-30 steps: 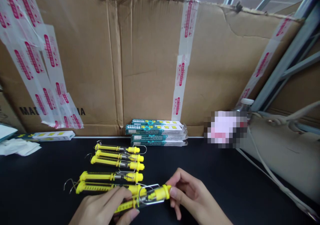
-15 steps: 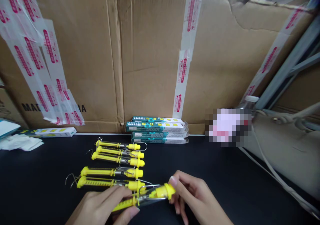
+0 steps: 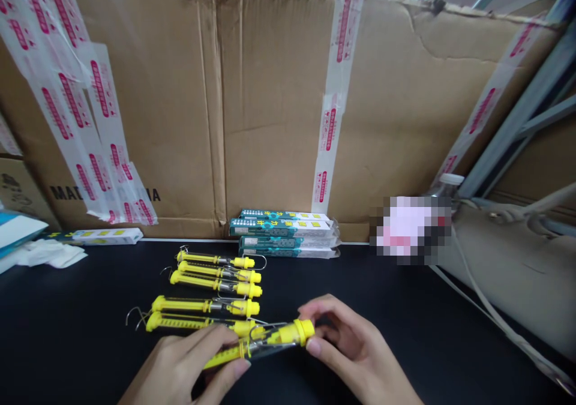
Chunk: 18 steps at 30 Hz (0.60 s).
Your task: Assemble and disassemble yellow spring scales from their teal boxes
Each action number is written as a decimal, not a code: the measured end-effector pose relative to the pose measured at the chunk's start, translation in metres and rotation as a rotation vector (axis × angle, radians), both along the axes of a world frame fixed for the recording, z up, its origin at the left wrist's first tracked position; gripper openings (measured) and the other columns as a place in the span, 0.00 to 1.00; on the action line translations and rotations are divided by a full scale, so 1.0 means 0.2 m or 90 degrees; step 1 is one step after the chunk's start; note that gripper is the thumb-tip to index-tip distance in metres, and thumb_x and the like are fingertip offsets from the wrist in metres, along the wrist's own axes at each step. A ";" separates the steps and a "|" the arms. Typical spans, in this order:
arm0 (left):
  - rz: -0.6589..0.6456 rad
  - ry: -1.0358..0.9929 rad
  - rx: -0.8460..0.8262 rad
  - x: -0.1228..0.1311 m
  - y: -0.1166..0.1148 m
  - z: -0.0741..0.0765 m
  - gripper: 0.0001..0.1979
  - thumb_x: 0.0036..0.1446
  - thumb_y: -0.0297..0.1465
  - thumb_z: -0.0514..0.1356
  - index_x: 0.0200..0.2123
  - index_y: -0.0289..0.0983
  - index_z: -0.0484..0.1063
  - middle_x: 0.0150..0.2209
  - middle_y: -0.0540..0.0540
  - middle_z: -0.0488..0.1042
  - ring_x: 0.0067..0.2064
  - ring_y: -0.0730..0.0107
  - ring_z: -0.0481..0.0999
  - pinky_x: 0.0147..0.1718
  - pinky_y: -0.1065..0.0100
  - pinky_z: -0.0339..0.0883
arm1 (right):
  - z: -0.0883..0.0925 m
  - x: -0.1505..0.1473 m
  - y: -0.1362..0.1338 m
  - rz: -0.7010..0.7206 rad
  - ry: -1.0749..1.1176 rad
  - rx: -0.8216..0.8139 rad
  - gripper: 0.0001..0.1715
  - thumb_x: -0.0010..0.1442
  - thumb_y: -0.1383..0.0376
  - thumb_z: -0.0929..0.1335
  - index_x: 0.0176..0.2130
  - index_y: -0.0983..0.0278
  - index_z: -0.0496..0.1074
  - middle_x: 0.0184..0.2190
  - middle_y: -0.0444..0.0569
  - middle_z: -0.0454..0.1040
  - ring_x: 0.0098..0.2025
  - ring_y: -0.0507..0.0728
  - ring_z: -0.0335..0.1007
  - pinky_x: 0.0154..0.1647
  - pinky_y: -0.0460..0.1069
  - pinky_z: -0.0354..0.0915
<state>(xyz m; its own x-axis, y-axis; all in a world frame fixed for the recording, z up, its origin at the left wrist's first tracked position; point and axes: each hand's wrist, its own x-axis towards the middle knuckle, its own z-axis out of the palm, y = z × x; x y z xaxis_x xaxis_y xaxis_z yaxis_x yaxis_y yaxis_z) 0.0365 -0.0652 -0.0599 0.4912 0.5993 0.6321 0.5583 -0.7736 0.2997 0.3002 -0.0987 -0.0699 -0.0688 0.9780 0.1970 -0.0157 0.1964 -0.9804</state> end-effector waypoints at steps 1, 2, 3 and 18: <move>0.004 0.000 -0.004 0.00 0.00 0.00 0.17 0.71 0.48 0.54 0.37 0.46 0.77 0.33 0.58 0.85 0.28 0.77 0.84 0.25 0.86 0.74 | 0.00 0.00 0.00 -0.009 -0.009 -0.017 0.17 0.61 0.52 0.76 0.45 0.59 0.79 0.38 0.47 0.76 0.36 0.55 0.74 0.39 0.48 0.73; 0.004 -0.002 -0.003 0.00 0.00 0.00 0.17 0.71 0.48 0.54 0.37 0.46 0.77 0.32 0.57 0.85 0.28 0.77 0.84 0.25 0.85 0.74 | 0.00 0.00 0.01 -0.013 -0.024 -0.037 0.20 0.62 0.48 0.74 0.44 0.60 0.79 0.35 0.47 0.76 0.33 0.54 0.74 0.36 0.48 0.72; 0.002 -0.001 -0.001 0.00 0.00 0.00 0.17 0.71 0.47 0.54 0.37 0.46 0.77 0.32 0.57 0.85 0.28 0.77 0.84 0.24 0.85 0.74 | 0.00 0.00 0.01 -0.013 -0.045 -0.058 0.24 0.63 0.45 0.72 0.41 0.62 0.79 0.31 0.46 0.75 0.29 0.53 0.74 0.31 0.48 0.71; -0.010 0.007 -0.029 0.00 0.00 0.00 0.17 0.70 0.47 0.54 0.37 0.46 0.77 0.31 0.57 0.84 0.27 0.77 0.83 0.23 0.85 0.74 | 0.01 -0.01 -0.03 0.004 -0.087 0.060 0.09 0.66 0.57 0.72 0.42 0.59 0.77 0.42 0.50 0.75 0.41 0.57 0.74 0.42 0.50 0.74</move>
